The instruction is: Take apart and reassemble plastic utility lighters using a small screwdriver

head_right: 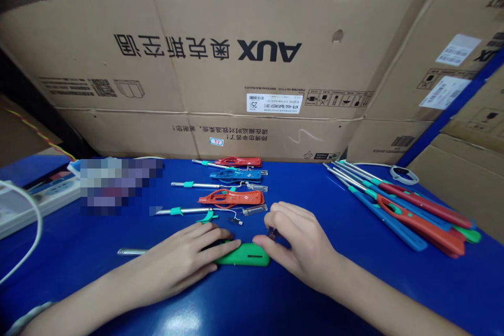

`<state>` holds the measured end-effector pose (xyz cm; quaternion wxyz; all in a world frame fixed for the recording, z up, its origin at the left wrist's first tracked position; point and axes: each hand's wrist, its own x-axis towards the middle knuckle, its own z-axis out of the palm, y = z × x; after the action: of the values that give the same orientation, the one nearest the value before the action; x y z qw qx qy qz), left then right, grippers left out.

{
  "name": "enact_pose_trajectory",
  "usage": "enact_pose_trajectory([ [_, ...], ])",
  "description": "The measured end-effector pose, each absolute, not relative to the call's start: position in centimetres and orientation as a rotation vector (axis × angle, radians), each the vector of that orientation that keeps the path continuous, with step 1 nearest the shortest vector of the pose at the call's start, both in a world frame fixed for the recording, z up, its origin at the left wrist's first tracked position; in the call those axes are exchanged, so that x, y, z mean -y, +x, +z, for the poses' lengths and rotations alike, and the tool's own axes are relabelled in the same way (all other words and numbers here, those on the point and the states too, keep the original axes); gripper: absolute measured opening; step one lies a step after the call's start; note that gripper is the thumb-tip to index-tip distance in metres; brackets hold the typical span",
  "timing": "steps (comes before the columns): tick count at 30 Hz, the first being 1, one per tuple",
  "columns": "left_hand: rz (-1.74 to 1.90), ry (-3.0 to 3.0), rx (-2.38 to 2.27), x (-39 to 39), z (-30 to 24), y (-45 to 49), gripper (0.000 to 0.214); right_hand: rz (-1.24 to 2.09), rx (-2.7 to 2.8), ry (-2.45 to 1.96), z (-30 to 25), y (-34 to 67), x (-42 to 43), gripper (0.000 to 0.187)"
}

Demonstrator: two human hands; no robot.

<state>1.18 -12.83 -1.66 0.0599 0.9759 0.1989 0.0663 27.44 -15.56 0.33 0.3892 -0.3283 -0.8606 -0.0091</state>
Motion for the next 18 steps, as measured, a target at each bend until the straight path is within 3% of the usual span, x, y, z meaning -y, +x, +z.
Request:
enact_pose_trajectory([
  [9,0.213,2.699,-0.665,12.2,-1.0,0.5,0.064,-0.280,1.937,-1.096,0.2,29.1,13.6,0.018],
  [14,0.215,2.664,-0.669,12.2,-0.8,0.4,0.066,-0.676,2.173,-0.987,-0.6,29.6,12.3,0.015],
  [18,0.252,2.701,-0.656,12.1,-0.7,0.5,0.066,-0.778,2.317,-1.173,-1.1,29.7,11.8,0.024],
])
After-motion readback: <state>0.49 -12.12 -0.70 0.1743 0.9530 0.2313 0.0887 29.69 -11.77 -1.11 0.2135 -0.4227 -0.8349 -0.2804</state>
